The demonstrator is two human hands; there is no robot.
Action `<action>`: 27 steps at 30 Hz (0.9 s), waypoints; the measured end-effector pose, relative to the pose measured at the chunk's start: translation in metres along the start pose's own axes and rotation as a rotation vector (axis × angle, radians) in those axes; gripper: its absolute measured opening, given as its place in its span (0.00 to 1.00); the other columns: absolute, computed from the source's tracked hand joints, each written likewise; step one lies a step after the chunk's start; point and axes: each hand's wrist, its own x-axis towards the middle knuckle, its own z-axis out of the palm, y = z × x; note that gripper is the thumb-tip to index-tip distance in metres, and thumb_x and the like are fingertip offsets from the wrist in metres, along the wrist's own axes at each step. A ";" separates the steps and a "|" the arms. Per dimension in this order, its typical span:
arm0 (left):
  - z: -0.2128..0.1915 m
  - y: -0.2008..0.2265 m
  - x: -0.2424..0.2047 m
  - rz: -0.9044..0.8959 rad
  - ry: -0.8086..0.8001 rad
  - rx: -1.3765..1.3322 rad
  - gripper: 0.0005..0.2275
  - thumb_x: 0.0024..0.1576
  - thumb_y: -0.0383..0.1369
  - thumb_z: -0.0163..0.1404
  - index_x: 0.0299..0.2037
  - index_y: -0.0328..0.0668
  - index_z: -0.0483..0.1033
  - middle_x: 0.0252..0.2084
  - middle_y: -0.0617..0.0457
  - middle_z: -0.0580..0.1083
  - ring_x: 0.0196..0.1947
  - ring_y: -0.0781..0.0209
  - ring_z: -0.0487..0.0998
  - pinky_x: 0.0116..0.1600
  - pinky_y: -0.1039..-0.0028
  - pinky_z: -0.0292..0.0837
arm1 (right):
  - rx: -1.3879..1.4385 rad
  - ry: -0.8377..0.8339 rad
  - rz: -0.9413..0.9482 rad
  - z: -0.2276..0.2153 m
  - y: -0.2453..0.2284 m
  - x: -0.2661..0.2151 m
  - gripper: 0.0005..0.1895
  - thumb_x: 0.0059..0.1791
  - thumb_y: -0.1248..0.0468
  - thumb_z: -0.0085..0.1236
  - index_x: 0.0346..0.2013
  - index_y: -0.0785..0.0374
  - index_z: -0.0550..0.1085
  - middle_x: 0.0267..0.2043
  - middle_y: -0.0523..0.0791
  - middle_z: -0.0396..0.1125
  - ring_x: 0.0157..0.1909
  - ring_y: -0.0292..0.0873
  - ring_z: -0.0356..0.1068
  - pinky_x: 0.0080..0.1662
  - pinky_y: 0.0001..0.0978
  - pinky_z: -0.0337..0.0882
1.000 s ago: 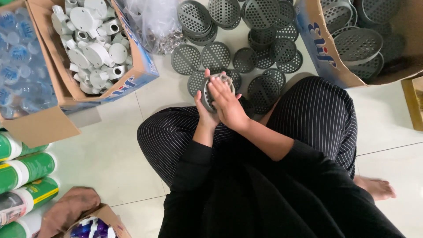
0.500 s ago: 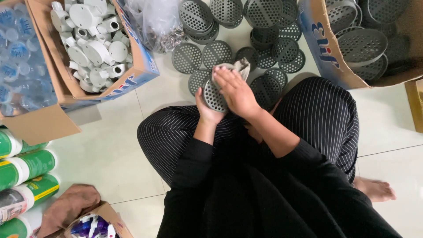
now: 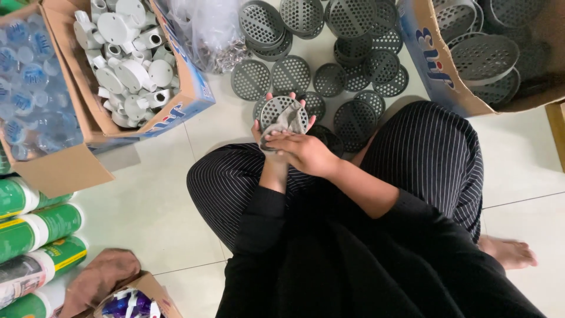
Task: The person sits on the floor and wipes multiple round metal drain covers with a cloth. They pick up each cover, wipe both sides, and place them back on the floor among other covers.
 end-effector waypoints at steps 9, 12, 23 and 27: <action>-0.004 -0.003 0.007 0.071 0.038 0.225 0.29 0.46 0.54 0.38 0.60 0.71 0.47 0.64 0.49 0.46 0.61 0.42 0.49 0.57 0.48 0.49 | 0.317 0.286 0.481 -0.051 0.025 0.000 0.12 0.47 0.63 0.45 0.44 0.60 0.69 0.42 0.45 0.66 0.47 0.42 0.65 0.48 0.34 0.64; -0.014 -0.010 0.007 0.018 -0.017 0.102 0.28 0.48 0.51 0.41 0.60 0.68 0.48 0.64 0.46 0.46 0.60 0.45 0.53 0.58 0.53 0.53 | 0.687 0.651 0.426 -0.035 0.025 0.000 0.16 0.49 0.69 0.39 0.52 0.65 0.60 0.47 0.51 0.62 0.49 0.44 0.63 0.50 0.38 0.65; 0.021 -0.013 -0.001 -0.034 0.201 0.352 0.31 0.45 0.56 0.30 0.61 0.70 0.43 0.65 0.51 0.42 0.63 0.40 0.44 0.59 0.50 0.48 | -0.141 0.068 0.118 0.017 0.026 -0.005 0.25 0.46 0.61 0.47 0.57 0.61 0.59 0.59 0.51 0.51 0.60 0.56 0.50 0.57 0.49 0.50; 0.030 -0.007 -0.005 -0.036 0.126 0.191 0.29 0.48 0.52 0.36 0.61 0.72 0.44 0.66 0.54 0.41 0.64 0.42 0.39 0.61 0.65 0.48 | 0.063 -0.065 0.076 -0.007 0.012 0.002 0.22 0.45 0.67 0.47 0.54 0.58 0.63 0.58 0.48 0.55 0.60 0.52 0.51 0.58 0.44 0.49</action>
